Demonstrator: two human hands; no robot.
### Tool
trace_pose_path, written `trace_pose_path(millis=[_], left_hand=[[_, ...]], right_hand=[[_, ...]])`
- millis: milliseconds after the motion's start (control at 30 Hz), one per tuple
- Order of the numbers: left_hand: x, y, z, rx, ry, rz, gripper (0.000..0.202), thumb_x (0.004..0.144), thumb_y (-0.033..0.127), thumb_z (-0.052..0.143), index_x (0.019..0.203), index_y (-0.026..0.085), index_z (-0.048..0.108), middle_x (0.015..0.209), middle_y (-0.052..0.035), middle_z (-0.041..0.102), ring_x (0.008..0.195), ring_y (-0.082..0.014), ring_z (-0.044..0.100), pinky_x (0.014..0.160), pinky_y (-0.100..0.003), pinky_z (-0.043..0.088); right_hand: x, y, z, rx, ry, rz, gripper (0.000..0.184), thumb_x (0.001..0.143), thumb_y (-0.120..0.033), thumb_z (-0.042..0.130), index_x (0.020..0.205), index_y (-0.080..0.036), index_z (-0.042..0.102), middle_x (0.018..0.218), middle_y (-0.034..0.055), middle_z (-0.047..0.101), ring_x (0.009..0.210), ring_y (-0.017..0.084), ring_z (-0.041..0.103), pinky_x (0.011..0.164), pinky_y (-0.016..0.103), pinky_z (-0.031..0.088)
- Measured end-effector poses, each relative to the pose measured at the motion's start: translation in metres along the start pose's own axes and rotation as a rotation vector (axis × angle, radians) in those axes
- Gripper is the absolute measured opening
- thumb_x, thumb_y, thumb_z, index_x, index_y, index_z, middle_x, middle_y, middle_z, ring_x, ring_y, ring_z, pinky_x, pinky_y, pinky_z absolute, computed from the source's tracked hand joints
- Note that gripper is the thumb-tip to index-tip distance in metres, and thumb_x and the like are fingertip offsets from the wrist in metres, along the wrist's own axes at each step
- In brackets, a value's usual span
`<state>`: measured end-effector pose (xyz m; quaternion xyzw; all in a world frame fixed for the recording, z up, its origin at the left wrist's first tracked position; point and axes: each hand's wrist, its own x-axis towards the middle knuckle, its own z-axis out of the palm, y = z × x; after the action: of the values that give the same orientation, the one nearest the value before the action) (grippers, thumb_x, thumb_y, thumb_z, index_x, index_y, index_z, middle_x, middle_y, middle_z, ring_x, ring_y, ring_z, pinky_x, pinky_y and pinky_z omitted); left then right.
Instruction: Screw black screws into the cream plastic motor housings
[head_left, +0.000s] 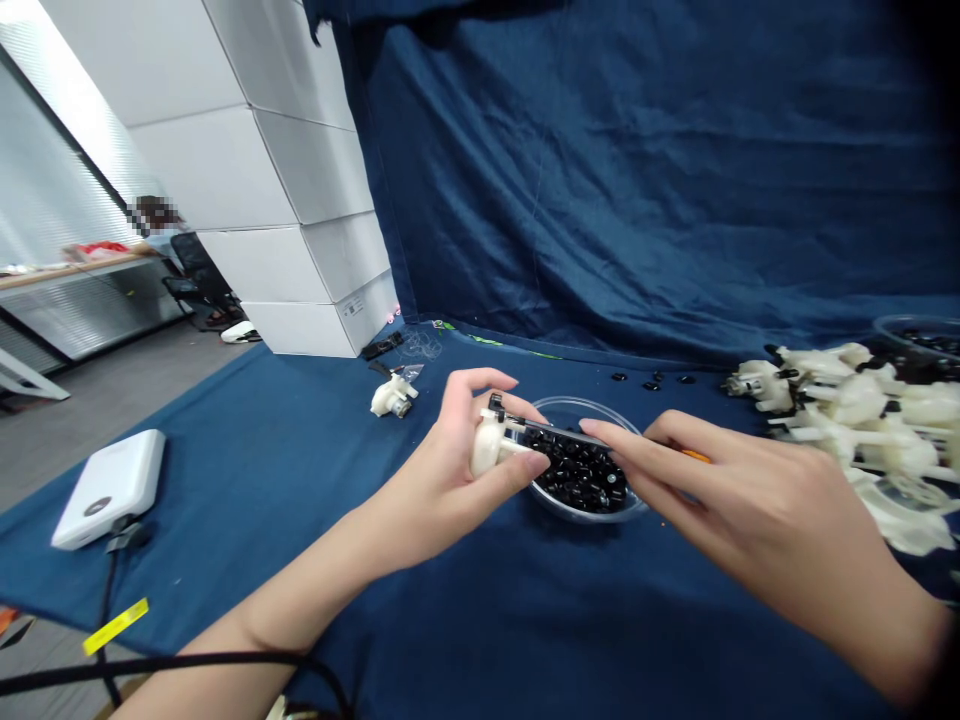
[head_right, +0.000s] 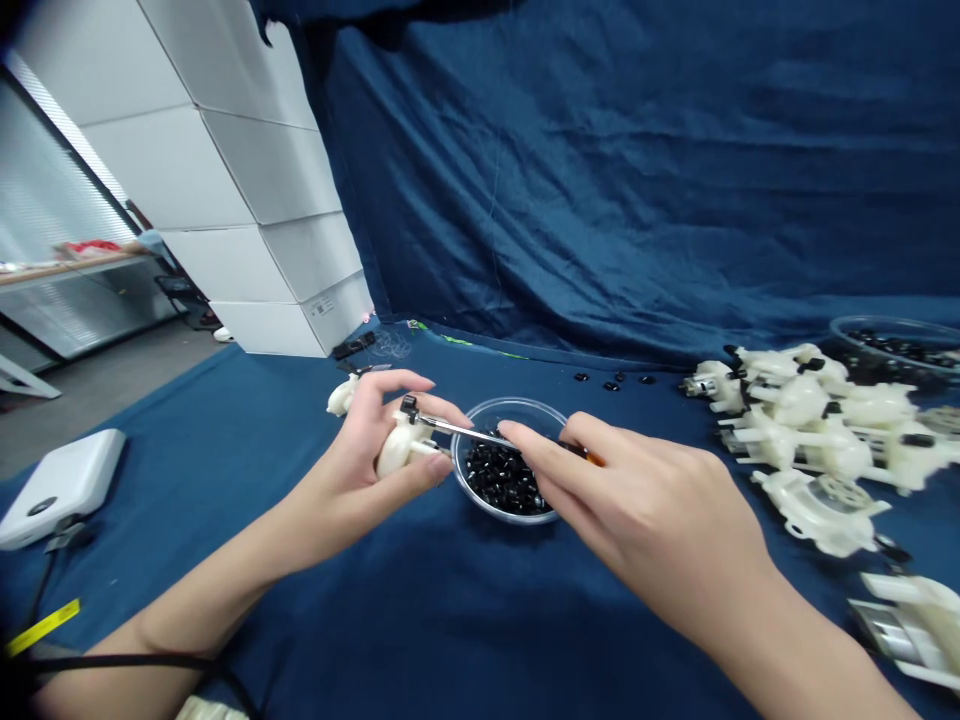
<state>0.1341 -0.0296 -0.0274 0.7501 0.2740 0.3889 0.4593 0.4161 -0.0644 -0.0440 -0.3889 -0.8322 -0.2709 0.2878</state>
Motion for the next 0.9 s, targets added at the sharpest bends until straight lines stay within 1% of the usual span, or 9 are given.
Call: trace_pose_path(millis=[100,167,300,367,433,467,567,667,900], left_hand=[[0.001,0.003,0.002,-0.083,0.069,-0.055,0.043,0.103,0.032,0.077,0.123,0.027,0.039,0.144,-0.0125,0.068,0.100,-0.0151,0.073,0.084,-0.026,0.059],[0.002,0.005,0.003,-0.068,0.111,-0.070,0.040,0.100,0.034,0.080,0.118,0.025,0.046,0.153,-0.0148,0.065,0.103,-0.0169,0.075,0.084,-0.027,0.059],[0.004,0.005,0.001,0.087,0.176,-0.020,0.033,0.096,0.035,0.084,0.121,0.022,0.068,0.153,-0.0112,0.067,0.130,-0.0263,0.069,0.103,-0.032,0.056],[0.005,0.004,0.002,0.144,0.186,-0.011,0.036,0.099,0.040,0.080,0.130,0.023,0.071,0.147,-0.0097,0.071,0.122,-0.0248,0.072,0.096,-0.031,0.057],[0.004,0.002,0.004,0.137,0.190,-0.020,0.042,0.104,0.044,0.072,0.140,0.024,0.066,0.138,-0.0091,0.073,0.102,-0.0193,0.073,0.083,-0.028,0.057],[0.004,0.000,0.006,0.114,0.189,-0.024,0.043,0.105,0.045,0.070,0.142,0.024,0.063,0.133,-0.0085,0.074,0.096,-0.0171,0.072,0.080,-0.027,0.057],[0.002,-0.002,0.009,0.024,0.190,-0.047,0.042,0.106,0.046,0.069,0.139,0.023,0.057,0.118,-0.0054,0.072,0.090,-0.0138,0.068,0.080,-0.026,0.057],[0.000,-0.003,0.010,-0.046,0.194,-0.084,0.042,0.105,0.046,0.070,0.137,0.024,0.053,0.112,-0.0034,0.069,0.083,-0.0126,0.065,0.073,-0.025,0.056],[-0.001,-0.006,0.009,-0.076,0.154,-0.054,0.037,0.105,0.041,0.072,0.135,0.026,0.056,0.113,-0.0020,0.070,0.078,-0.0102,0.063,0.070,-0.025,0.053]], right_hand=[[-0.001,-0.004,0.002,0.002,0.002,0.026,0.034,0.115,-0.031,0.051,0.146,-0.028,0.066,0.085,-0.0035,0.065,0.057,0.010,0.059,0.054,0.030,0.031],[-0.002,-0.006,0.004,0.001,0.002,0.043,0.036,0.115,-0.030,0.052,0.148,-0.028,0.065,0.085,-0.0036,0.064,0.059,0.010,0.058,0.054,0.029,0.031],[-0.003,-0.009,0.006,0.000,0.010,0.081,0.037,0.114,-0.030,0.054,0.151,-0.029,0.063,0.085,-0.0044,0.062,0.060,0.009,0.057,0.055,0.029,0.032],[-0.003,-0.010,0.006,0.003,0.014,0.088,0.038,0.114,-0.029,0.055,0.151,-0.030,0.063,0.086,-0.0048,0.063,0.061,0.008,0.057,0.055,0.028,0.032],[-0.003,-0.011,0.007,-0.003,0.017,0.095,0.037,0.114,-0.029,0.054,0.150,-0.031,0.064,0.086,-0.0049,0.063,0.062,0.009,0.058,0.055,0.029,0.032],[-0.003,-0.012,0.008,-0.007,0.017,0.098,0.036,0.115,-0.030,0.054,0.150,-0.031,0.064,0.086,-0.0049,0.064,0.062,0.009,0.058,0.054,0.029,0.032],[-0.003,-0.013,0.010,-0.015,0.012,0.101,0.036,0.115,-0.032,0.053,0.149,-0.031,0.065,0.085,-0.0049,0.063,0.061,0.010,0.058,0.054,0.030,0.032],[-0.004,-0.014,0.011,-0.017,0.006,0.093,0.037,0.115,-0.031,0.053,0.150,-0.031,0.064,0.086,-0.0049,0.063,0.062,0.010,0.058,0.055,0.030,0.032],[-0.007,-0.010,0.011,-0.068,-0.017,0.056,0.042,0.113,-0.028,0.056,0.155,-0.030,0.061,0.086,-0.0046,0.065,0.061,0.010,0.058,0.056,0.031,0.030]])
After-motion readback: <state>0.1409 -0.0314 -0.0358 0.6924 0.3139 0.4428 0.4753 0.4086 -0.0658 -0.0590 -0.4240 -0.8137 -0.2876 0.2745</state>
